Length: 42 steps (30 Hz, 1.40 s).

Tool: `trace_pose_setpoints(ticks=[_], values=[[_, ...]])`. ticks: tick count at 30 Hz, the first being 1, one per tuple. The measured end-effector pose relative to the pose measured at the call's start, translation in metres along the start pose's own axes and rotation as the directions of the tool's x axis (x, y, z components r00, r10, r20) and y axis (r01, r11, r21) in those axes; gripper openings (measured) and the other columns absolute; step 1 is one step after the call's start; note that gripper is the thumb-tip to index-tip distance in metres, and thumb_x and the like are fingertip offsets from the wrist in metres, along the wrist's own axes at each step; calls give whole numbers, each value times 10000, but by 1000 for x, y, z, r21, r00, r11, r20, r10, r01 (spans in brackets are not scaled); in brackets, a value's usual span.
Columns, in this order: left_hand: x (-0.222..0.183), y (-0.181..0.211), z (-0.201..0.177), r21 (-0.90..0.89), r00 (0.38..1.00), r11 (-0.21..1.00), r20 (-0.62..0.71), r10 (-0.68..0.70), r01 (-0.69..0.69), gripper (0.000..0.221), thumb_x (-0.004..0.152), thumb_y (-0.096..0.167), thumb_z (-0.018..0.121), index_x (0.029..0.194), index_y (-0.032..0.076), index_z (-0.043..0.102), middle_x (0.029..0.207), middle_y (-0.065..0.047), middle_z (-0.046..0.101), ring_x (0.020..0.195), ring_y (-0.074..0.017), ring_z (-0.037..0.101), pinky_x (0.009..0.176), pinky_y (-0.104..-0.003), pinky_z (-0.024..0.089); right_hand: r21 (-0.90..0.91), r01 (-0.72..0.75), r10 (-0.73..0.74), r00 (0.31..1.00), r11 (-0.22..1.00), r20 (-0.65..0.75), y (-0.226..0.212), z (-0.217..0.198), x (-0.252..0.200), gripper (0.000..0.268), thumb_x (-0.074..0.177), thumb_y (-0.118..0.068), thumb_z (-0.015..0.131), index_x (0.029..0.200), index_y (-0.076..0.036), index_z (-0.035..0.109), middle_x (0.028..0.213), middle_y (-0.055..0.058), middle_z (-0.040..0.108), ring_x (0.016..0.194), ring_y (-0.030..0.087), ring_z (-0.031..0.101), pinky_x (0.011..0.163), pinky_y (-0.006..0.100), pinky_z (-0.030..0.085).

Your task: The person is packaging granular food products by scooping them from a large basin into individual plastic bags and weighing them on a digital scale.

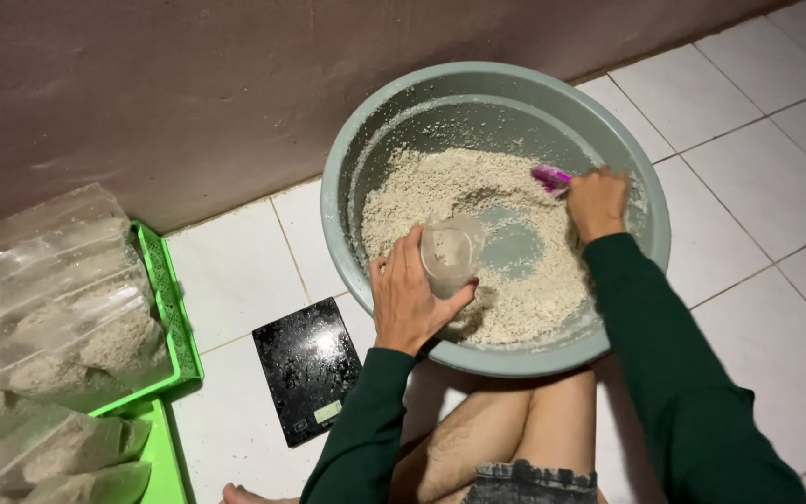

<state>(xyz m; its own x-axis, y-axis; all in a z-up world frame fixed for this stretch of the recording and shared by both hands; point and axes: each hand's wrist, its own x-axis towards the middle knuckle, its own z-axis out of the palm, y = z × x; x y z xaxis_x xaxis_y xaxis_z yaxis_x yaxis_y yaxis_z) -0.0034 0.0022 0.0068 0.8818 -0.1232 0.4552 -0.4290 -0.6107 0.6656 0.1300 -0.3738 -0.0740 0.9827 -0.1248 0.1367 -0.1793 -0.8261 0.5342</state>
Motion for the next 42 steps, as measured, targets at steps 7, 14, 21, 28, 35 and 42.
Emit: trace_pose_setpoints(ticks=[7, 14, 21, 28, 35, 42], values=[[3, 7, -9, -27, 999, 1000, 50, -8, 9, 940, 613, 428, 827, 1362, 26, 427, 1116, -154, 574, 1039, -351, 629, 942, -487, 383, 148, 89, -99, 993, 985, 63, -40, 14, 16, 322, 901, -199, 471, 856, -131, 782, 809, 136, 746, 807, 288, 697, 730, 404, 480], [2, 4, -4, -41, 998, 999, 59, -15, 18, 952, 617, 453, 825, 1361, 19, 419, 1125, -158, 567, 1057, -361, 615, 947, -511, 381, 469, 145, -302, 912, 871, 279, -58, -29, -18, 384, 776, -403, 598, 962, -133, 797, 999, 186, 768, 1034, 393, 699, 864, 487, 527], [2, 5, -6, -34, 999, 999, 47, -17, 18, 954, 612, 468, 803, 1368, 35, 414, 1123, -135, 569, 1063, -329, 619, 954, -511, 383, 536, 166, -446, 774, 828, 449, -39, -72, -59, 408, 779, -458, 582, 939, -103, 704, 1082, 161, 736, 1135, 354, 657, 957, 497, 506], [0, -4, 4, -5, 1000, 1000, 22, -15, 16, 956, 624, 524, 791, 1372, 61, 416, 1117, -109, 569, 1057, -299, 623, 946, -502, 389, 658, 81, -514, 697, 748, 499, 7, -84, -78, 366, 832, -525, 580, 854, -240, 808, 866, 111, 772, 990, 353, 692, 842, 453, 529], [1, -5, 4, 0, 1000, 1000, 3, -15, 15, 1000, 602, 591, 799, 1371, 82, 412, 1125, -96, 572, 1074, -285, 624, 957, -503, 387, 804, -145, -430, 783, 577, 450, 38, -128, -108, 350, 889, -416, 540, 914, -219, 829, 792, 168, 727, 842, 337, 654, 792, 461, 499], [0, -6, 6, 5, 999, 999, 36, -39, 39, 1003, 600, 551, 809, 1385, 85, 393, 1142, -103, 560, 1090, -293, 612, 969, -509, 381, 906, -181, -196, 943, 382, 271, 58, -181, -126, 280, 936, -303, 603, 1037, -120, 789, 885, 216, 756, 857, 332, 673, 811, 487, 496]])
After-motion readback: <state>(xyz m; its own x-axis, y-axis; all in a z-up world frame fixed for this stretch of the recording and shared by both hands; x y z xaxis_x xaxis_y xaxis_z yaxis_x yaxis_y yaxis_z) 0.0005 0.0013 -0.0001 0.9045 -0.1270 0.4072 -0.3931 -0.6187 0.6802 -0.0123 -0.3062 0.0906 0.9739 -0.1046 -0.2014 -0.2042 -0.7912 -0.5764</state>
